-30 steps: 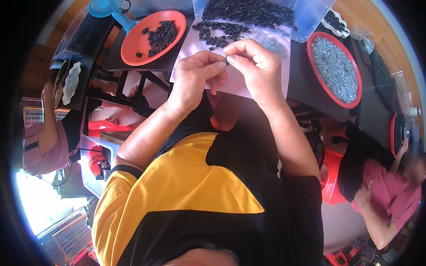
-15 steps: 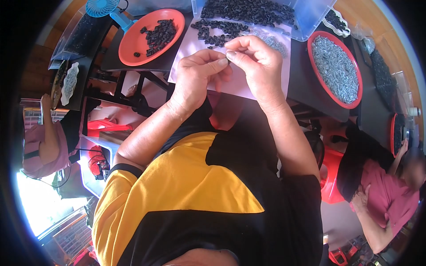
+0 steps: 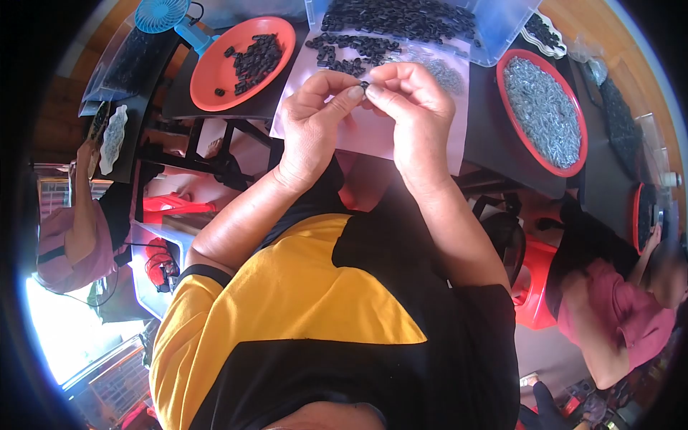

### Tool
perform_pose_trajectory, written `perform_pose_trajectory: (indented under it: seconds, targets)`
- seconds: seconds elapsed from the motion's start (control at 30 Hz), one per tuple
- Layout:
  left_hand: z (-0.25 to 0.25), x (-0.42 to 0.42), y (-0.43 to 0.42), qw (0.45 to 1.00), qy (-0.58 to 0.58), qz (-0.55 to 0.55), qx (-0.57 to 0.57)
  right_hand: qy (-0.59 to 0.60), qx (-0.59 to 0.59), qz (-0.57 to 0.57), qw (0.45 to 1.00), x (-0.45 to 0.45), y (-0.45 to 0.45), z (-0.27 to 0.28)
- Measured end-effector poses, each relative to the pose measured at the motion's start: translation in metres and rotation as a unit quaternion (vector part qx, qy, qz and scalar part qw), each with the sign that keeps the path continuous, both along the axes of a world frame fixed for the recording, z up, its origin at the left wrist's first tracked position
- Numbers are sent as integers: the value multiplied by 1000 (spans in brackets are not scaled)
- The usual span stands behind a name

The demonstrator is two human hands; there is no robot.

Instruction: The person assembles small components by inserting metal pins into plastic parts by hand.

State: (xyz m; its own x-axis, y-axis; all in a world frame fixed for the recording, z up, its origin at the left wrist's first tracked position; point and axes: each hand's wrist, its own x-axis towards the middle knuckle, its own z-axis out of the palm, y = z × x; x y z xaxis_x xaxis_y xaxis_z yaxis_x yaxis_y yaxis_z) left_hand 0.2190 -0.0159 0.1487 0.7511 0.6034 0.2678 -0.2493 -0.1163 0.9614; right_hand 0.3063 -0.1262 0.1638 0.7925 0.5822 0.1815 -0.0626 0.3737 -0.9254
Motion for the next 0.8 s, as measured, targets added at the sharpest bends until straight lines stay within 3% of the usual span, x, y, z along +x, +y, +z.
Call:
perform_pose_trajectory:
  seconds: [0.3, 0.4, 0.5, 0.6, 0.8]
  targets:
    - [3, 6, -2, 999, 18, -10, -27, 12, 18, -5, 1000, 7, 1, -8]
    - [-2, 7, 1, 999, 9, -25, 35, 11, 23, -11, 1000, 8, 1, -10]
    - [-8, 8, 4, 972, -37, 47, 228, 20, 31, -2, 999, 4, 1, -5]
    - [-10, 7, 2, 978, 4, 66, 199, -5, 28, -11, 1000, 5, 1, -9]
    - [5, 3, 2, 998, 56, -7, 4, -69, 13, -43, 997, 14, 3, -4]
